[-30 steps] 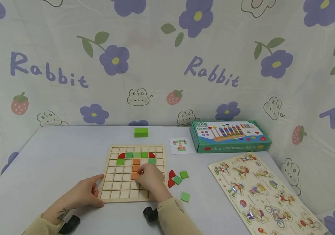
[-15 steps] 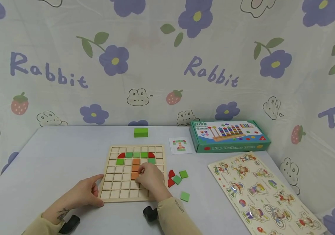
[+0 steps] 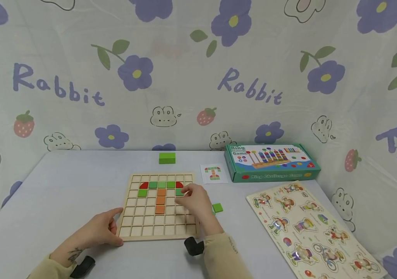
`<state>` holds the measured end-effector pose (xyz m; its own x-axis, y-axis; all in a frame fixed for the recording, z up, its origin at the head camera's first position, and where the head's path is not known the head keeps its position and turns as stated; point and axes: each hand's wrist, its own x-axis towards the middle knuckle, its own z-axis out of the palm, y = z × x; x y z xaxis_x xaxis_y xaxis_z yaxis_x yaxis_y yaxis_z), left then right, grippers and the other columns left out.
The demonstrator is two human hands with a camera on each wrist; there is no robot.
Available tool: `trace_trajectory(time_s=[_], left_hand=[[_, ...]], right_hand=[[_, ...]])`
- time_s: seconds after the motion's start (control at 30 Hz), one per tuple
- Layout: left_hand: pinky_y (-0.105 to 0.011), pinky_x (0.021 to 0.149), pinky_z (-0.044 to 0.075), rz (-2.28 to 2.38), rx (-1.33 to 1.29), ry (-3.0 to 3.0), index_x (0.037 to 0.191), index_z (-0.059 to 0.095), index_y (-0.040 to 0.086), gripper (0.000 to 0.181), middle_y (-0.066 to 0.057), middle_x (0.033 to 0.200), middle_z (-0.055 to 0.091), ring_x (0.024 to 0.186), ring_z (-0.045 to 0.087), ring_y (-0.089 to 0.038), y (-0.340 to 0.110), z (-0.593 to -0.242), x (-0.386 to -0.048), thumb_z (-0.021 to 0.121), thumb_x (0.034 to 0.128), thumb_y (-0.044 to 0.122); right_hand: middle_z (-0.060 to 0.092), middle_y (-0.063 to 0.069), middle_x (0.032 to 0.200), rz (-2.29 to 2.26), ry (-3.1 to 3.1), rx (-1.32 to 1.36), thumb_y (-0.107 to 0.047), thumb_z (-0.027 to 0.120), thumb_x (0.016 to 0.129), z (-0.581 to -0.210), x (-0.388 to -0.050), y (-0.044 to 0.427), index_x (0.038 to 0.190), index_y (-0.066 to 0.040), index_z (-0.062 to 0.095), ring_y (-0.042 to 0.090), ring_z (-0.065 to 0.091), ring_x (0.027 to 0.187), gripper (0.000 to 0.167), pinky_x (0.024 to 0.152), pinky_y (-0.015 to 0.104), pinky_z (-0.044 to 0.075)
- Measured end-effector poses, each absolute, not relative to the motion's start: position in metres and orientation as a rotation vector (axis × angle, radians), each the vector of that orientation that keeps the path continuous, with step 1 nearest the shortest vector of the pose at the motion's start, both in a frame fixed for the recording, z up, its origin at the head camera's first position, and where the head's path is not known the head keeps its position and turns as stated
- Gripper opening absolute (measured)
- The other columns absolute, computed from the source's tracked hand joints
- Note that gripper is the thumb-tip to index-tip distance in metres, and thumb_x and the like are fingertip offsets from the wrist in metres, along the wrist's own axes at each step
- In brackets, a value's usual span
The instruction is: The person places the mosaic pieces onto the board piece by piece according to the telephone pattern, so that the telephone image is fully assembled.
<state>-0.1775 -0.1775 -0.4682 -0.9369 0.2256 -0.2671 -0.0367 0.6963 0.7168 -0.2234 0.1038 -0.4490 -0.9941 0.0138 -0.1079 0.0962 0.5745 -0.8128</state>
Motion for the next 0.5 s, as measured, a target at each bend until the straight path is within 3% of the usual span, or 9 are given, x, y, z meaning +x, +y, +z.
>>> trace_trajectory(time_s=[0.23,0.5], left_hand=[[-0.025,0.046,0.032,1.094,0.145,2.576,0.139,0.036,-0.003,0.099,-0.004,0.061,0.051,0.053,0.044,-0.012,-0.178,-0.468,-0.177,0.086,0.0538,0.008],[-0.025,0.046,0.032,1.093,0.133,2.578,0.138,0.036,-0.003,0.099,-0.004,0.061,0.051,0.052,0.044,-0.012,-0.177,-0.467,-0.177,0.086,0.0534,0.006]], right_hand=[[0.056,0.007,0.084,-1.548,2.619,0.290,-0.014,0.072,0.077,-0.448,-0.232,0.154,0.106,-0.005,0.064,0.019,0.048,0.078,0.031,0.062,0.026,0.040],[0.056,0.007,0.083,-1.319,2.587,0.285,-0.012,0.071,0.075,-0.465,-0.236,0.174,0.097,-0.006,0.066,0.021,0.049,0.077,0.023,0.063,0.028,0.040]])
